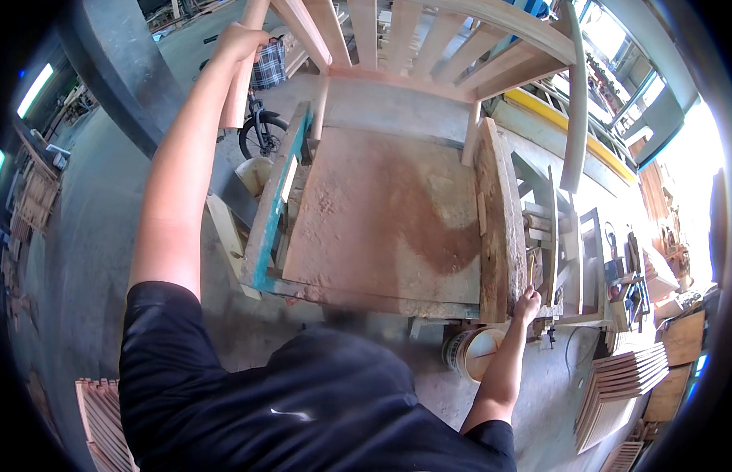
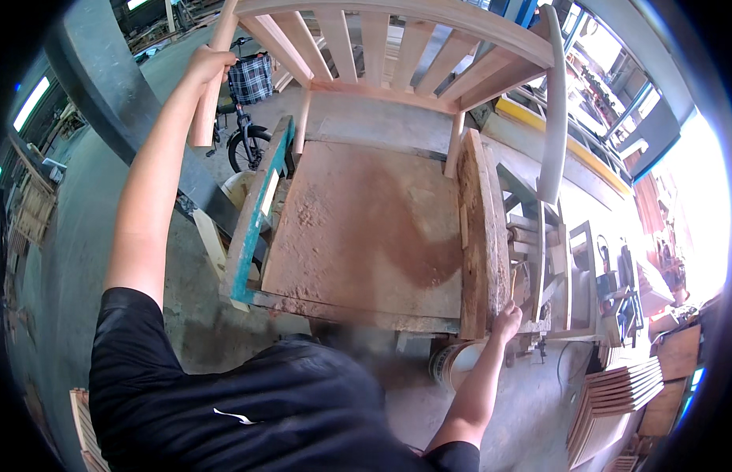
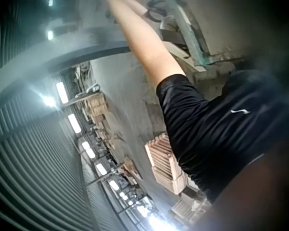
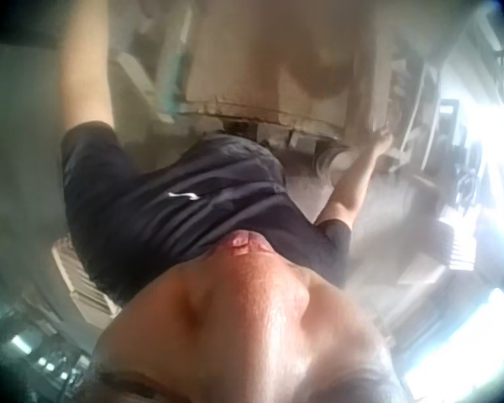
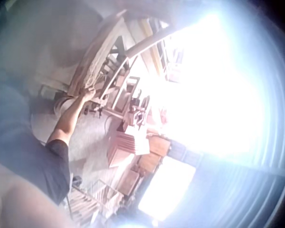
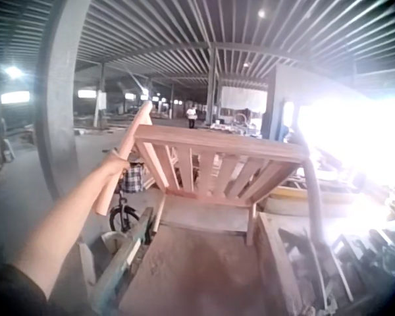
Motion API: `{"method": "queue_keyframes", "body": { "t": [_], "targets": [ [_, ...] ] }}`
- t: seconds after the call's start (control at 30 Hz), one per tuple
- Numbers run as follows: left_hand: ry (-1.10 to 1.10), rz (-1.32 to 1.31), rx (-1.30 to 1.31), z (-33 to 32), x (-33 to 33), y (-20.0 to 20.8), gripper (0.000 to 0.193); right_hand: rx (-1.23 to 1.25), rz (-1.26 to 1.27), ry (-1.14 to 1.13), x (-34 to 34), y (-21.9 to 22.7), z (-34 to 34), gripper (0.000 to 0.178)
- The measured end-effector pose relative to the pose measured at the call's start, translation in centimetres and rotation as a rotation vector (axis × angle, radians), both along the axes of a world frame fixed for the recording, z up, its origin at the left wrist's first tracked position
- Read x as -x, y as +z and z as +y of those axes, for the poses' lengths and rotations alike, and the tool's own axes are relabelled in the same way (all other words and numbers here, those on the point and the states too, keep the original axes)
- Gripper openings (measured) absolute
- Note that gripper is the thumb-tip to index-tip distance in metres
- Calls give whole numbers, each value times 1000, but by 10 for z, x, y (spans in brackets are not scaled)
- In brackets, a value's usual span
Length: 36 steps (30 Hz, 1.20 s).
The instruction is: The person assembles a wooden chair by inserting slats into the frame and tapping them into place with a mallet. The person also uses a brush to apply a substance to the joints and flips the chair to work on different sides.
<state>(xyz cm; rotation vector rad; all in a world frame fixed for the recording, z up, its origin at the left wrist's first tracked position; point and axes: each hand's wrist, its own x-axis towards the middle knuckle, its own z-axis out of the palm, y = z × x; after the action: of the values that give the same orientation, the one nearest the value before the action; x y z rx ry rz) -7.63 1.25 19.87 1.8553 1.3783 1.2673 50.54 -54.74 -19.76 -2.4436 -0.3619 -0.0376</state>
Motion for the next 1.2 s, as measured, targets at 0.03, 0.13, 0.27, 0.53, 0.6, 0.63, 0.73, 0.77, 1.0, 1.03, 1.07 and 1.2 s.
{"method": "queue_keyframes", "body": {
  "t": [0.03, 0.13, 0.27, 0.53, 0.6, 0.63, 0.73, 0.77, 1.0, 1.03, 1.07, 1.2],
  "targets": [
    [-9, -13, -4, 3, 1, -1, 23, -35, -2, 43, -9, -12, -4, 48],
    [7, 6, -13, 3, 21, -6, 22, -255, -38, 119, 43, 18, 43, 45],
    [-85, 41, -5, -8, 23, -5, 21, 5, 112, 414, 69, 28, 107, 37],
    [-206, 11, 3, -19, 17, 0, 39, -501, 320, 611, 154, -23, 295, 28],
    [-176, -19, 2, -18, 10, -4, 39, -571, 371, 704, 182, -16, 350, 29],
    [-161, -16, 15, -20, 11, -3, 39, -544, 319, 760, 194, -15, 380, 29],
    [-82, -1, 47, -39, 20, 5, 41, -534, 333, 887, 248, 9, 473, 28],
    [-58, -5, 55, -46, 14, 9, 43, -590, 317, 916, 255, 1, 509, 28],
    [20, 28, 90, -42, -6, 9, 57, -349, 332, 961, 288, 3, 696, 33],
    [41, 40, 72, -39, -12, 9, 56, -357, 319, 951, 287, 1, 716, 33],
    [88, 53, 55, -43, -13, 11, 55, -354, 319, 950, 294, -3, 734, 33],
    [139, 112, 39, -32, -20, 13, 58, -407, 295, 899, 299, -28, 797, 34]
  ]
}}
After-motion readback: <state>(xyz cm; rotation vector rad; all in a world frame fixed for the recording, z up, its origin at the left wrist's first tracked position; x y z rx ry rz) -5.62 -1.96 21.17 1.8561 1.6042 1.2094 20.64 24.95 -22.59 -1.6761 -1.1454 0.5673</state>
